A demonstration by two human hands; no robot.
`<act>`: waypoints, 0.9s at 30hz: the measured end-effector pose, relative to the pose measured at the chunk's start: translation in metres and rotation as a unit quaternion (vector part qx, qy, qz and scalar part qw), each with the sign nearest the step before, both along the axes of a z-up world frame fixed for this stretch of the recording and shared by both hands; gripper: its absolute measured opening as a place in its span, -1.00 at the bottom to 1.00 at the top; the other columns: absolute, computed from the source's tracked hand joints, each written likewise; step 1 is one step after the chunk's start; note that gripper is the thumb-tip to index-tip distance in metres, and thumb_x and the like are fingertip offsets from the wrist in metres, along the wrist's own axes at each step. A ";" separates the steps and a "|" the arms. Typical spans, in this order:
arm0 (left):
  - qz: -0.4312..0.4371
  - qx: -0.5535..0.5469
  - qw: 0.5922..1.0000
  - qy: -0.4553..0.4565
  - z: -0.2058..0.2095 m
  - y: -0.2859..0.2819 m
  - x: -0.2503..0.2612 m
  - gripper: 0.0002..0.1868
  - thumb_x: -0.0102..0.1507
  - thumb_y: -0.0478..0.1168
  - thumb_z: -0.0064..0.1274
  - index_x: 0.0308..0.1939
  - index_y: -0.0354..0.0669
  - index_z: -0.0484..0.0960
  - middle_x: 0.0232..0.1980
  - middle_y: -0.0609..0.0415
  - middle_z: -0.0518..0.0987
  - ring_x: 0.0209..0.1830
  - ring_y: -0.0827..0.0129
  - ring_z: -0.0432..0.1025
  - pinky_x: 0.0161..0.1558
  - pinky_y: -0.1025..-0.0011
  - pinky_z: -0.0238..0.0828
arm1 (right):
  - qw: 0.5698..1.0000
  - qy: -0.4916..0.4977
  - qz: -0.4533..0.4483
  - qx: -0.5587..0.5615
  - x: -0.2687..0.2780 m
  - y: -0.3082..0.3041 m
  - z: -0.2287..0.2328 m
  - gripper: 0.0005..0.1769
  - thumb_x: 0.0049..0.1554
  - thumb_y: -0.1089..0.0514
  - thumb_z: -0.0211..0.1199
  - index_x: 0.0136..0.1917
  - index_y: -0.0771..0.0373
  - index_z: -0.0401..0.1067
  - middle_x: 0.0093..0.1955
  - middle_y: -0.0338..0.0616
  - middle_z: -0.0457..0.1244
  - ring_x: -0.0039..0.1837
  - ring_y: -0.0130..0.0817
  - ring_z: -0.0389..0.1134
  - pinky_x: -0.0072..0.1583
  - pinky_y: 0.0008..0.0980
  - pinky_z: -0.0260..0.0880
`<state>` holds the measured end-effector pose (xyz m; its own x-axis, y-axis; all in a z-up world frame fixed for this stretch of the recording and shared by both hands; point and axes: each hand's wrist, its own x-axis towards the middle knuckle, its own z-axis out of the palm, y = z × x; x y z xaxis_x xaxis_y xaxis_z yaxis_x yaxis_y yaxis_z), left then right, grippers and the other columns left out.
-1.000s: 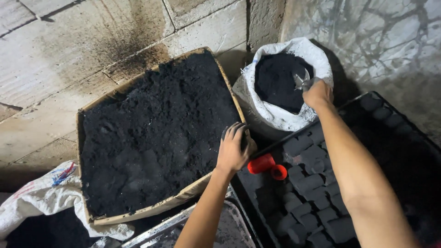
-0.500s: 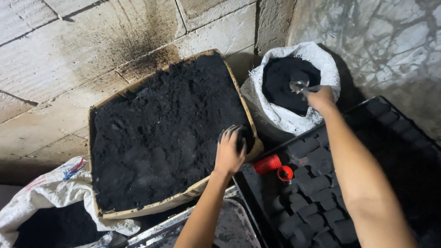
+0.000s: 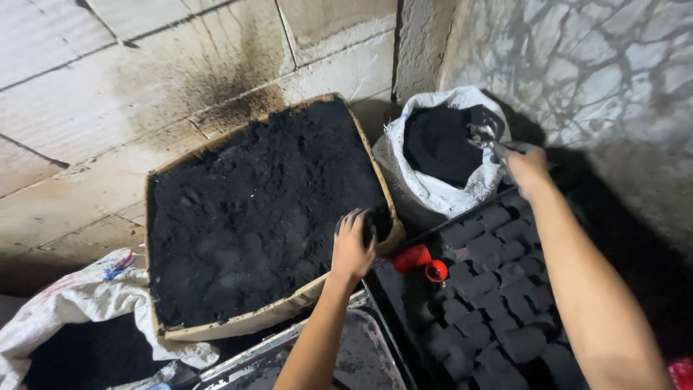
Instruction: The person scoops a black granular material from a large sack onto a metal tray. They add a white powder from a blue bowl and mix the ingredients by hand. The person then kneads and shapes the mixture into small, uniform briquettes, placing them onto a black tray.
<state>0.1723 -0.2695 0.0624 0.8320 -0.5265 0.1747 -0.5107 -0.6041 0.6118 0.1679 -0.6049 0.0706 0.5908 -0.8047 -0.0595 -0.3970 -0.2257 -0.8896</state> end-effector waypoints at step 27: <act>0.046 0.020 0.981 0.189 -0.063 0.300 -0.167 -0.56 0.16 -0.22 -0.21 0.12 -0.21 0.25 0.15 -0.24 0.25 0.19 -0.01 0.11 0.17 0.27 0.03 | 0.955 0.017 0.228 0.190 -0.296 0.342 -0.039 -0.80 -0.13 0.30 0.29 -0.16 0.30 0.45 -0.16 -0.15 0.35 -0.10 -0.45 0.31 0.03 -0.55 0.27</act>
<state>0.0049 0.0303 -0.0002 0.8776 -0.4467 -0.1743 -0.1946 -0.6640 0.7219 -0.1281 -0.2624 0.0311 0.8669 -0.3811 -0.3213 -0.3645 -0.0449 -0.9301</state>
